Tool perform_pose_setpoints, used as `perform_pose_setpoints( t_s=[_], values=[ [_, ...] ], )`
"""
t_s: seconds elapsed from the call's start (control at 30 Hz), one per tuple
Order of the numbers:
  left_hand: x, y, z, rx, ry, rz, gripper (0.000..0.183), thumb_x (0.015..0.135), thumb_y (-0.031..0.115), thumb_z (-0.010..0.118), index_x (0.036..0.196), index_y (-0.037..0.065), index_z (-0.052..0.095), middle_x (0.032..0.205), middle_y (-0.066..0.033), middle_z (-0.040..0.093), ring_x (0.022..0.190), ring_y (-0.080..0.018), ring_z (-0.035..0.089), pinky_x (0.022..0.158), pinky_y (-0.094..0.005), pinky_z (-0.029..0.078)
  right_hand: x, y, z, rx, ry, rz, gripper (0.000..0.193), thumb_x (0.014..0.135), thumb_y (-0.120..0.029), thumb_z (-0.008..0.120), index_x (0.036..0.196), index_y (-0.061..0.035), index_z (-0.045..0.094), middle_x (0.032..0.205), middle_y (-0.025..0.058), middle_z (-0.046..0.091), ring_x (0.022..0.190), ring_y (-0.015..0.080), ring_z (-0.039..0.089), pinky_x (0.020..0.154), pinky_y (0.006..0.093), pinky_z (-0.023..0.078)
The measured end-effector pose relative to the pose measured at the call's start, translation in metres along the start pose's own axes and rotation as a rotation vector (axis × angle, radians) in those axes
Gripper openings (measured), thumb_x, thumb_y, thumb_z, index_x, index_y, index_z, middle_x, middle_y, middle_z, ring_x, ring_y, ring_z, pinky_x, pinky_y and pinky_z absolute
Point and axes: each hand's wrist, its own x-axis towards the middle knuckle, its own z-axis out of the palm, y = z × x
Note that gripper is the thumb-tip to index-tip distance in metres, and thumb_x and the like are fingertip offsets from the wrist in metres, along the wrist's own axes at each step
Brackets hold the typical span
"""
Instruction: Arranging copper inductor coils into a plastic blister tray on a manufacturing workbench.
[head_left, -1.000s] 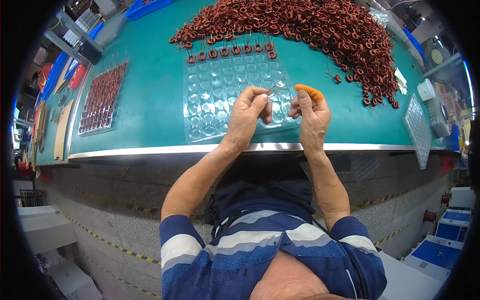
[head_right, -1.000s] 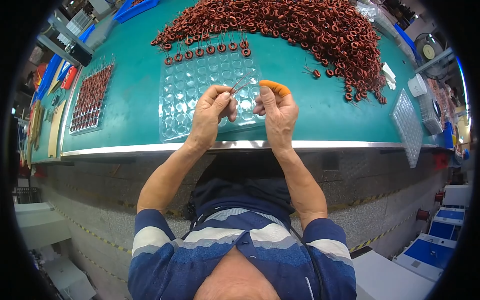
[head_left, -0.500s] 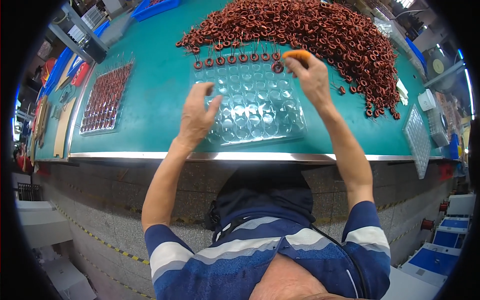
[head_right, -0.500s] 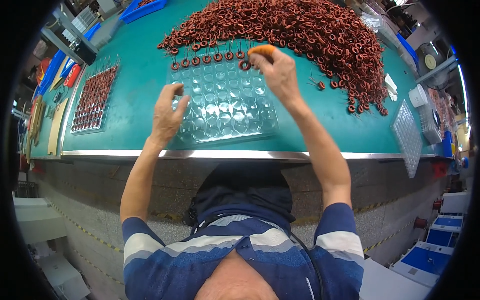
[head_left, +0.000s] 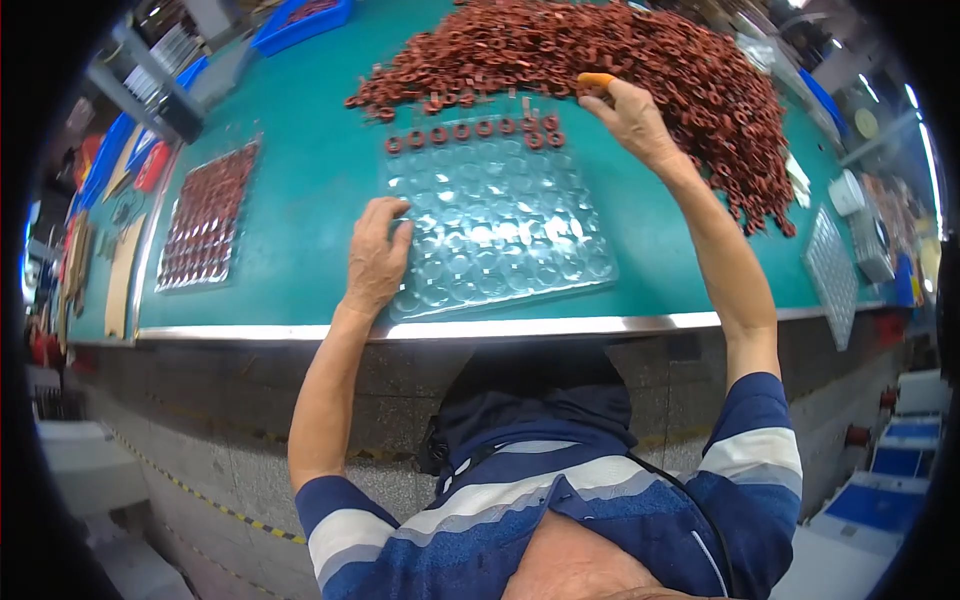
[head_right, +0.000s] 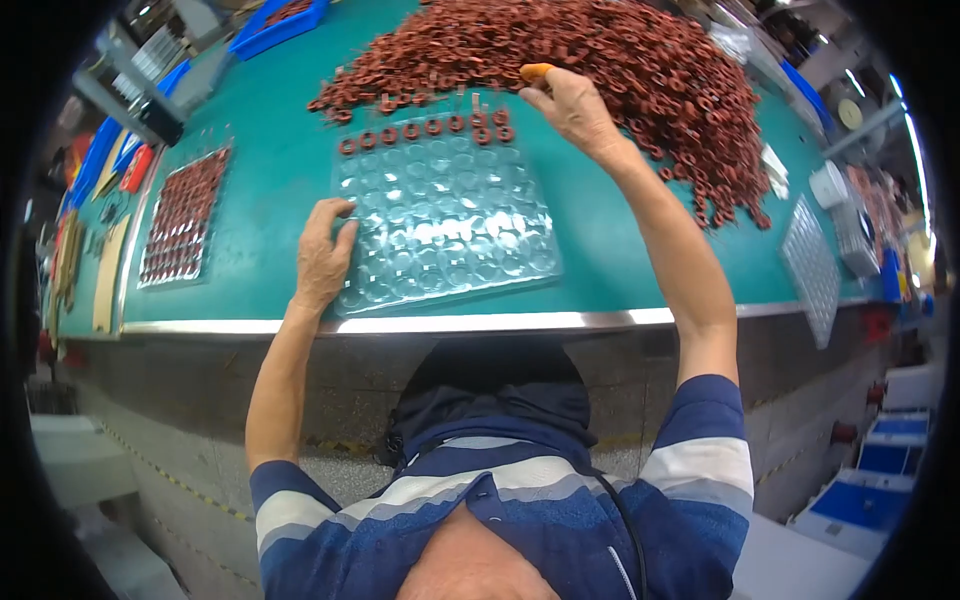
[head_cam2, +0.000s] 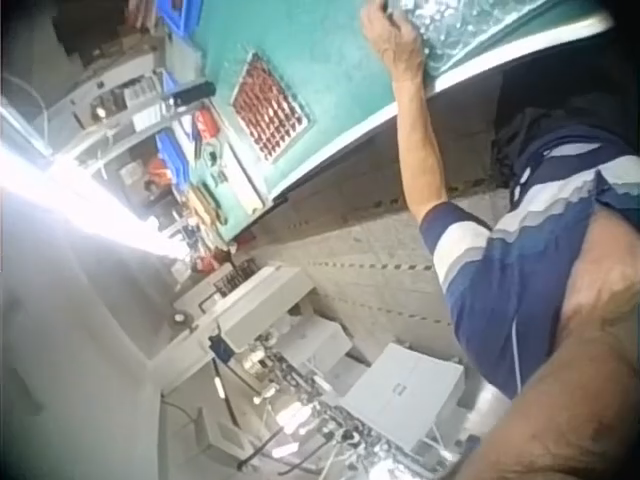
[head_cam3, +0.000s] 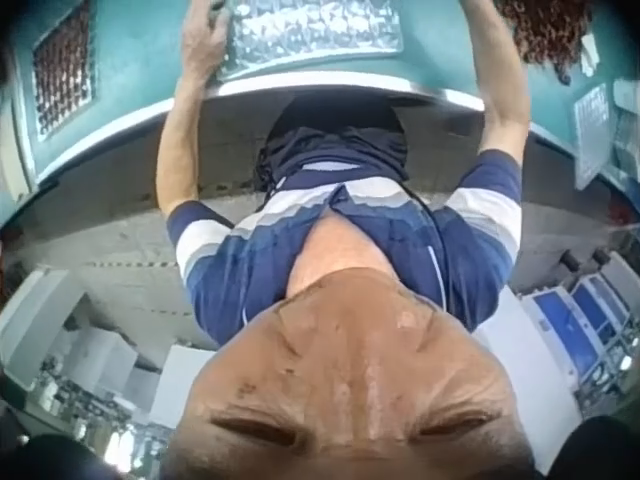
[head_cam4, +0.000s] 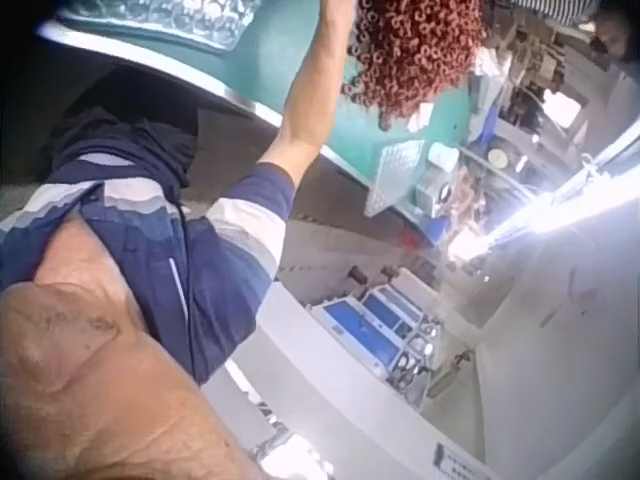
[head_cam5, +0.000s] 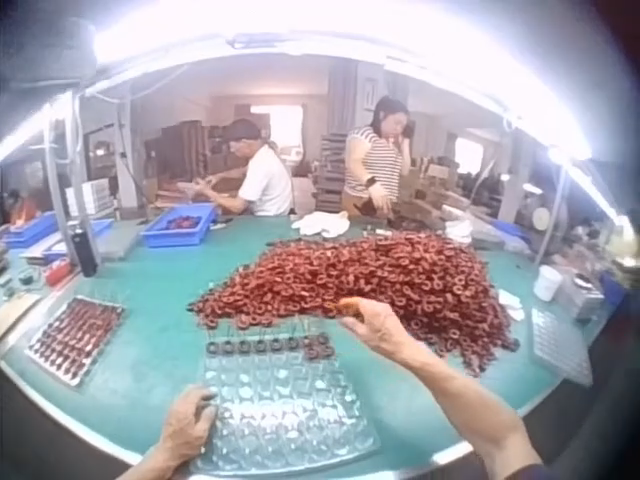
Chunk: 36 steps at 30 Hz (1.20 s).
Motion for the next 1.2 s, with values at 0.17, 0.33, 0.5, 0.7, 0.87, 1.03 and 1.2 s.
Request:
perform_pose_setpoints(
  t_s=[0.17,0.33,0.5,0.7,0.87,1.03,1.2],
  values=[
    [0.001,0.003,-0.007,0.039,-0.009,-0.010,0.021,0.086,0.006,0.059,0.106,0.001,0.060,0.109,-0.0149,0.060,0.103,-0.0334,0.057,0.089,-0.0400,0.043,-0.076,0.058,-0.070,-0.751,-0.297,0.072,0.042,0.084,-0.038,0.066,0.104,-0.0025,0.057,0.087,0.0191,0.065,0.084,0.0368,0.064,0.070,0.0464,0.053],
    [0.004,0.006,-0.004,-0.066,0.027,-0.010,0.013,0.088,0.003,0.057,0.099,0.000,0.062,0.096,-0.0140,0.063,0.090,-0.0280,0.062,0.080,-0.0347,0.047,-0.149,0.088,-0.068,-0.563,-0.224,0.023,0.025,0.088,-0.023,0.062,0.093,-0.0007,0.052,0.088,0.0203,0.060,0.086,0.0358,0.060,0.075,0.0437,0.050],
    [0.010,0.055,0.015,-0.222,0.046,0.026,0.014,0.089,0.002,0.057,0.101,0.000,0.063,0.092,-0.0143,0.064,0.084,-0.0240,0.063,0.073,-0.0322,0.050,-0.158,0.086,-0.056,-0.509,-0.094,0.061,0.023,0.088,-0.020,0.061,0.093,0.0007,0.054,0.091,0.0207,0.059,0.086,0.0359,0.059,0.077,0.0437,0.049],
    [0.033,0.117,0.060,-0.268,-0.129,0.298,0.021,0.087,0.000,0.059,0.107,0.001,0.060,0.096,-0.0127,0.063,0.082,-0.0219,0.063,0.073,-0.0302,0.051,-0.141,0.072,-0.059,-0.516,-0.171,0.094,0.029,0.088,-0.024,0.061,0.100,0.0015,0.059,0.089,0.0197,0.063,0.085,0.0354,0.061,0.077,0.0423,0.050],
    [0.036,0.133,0.099,-0.256,-0.233,0.285,0.034,0.088,0.007,0.059,0.120,-0.002,0.052,0.105,-0.0191,0.062,0.089,-0.0306,0.065,0.078,-0.0379,0.052,-0.137,0.011,-0.046,0.412,-0.038,0.557,0.041,0.090,-0.032,0.064,0.107,0.0043,0.064,0.084,0.0088,0.068,0.071,0.0144,0.063,0.065,0.0276,0.051],
    [0.034,0.148,0.126,-0.256,-0.286,0.237,0.047,0.089,0.009,0.058,0.130,-0.005,0.042,0.111,-0.0238,0.059,0.092,-0.0337,0.064,0.080,-0.0410,0.052,-0.137,-0.055,-0.023,0.712,0.024,0.505,0.035,0.091,-0.029,0.066,0.107,0.0024,0.065,0.083,0.0047,0.067,0.069,0.0085,0.060,0.060,0.0216,0.048],
    [0.037,0.142,0.121,-0.394,-0.072,0.256,0.029,0.095,0.010,0.049,0.123,0.001,0.046,0.104,-0.0233,0.061,0.088,-0.0370,0.064,0.070,-0.0406,0.053,-0.139,-0.088,-0.007,0.704,0.081,0.354,0.037,0.096,-0.032,0.059,0.108,0.0025,0.065,0.076,0.0031,0.066,0.064,0.0072,0.057,0.056,0.0221,0.047]
  ],
)
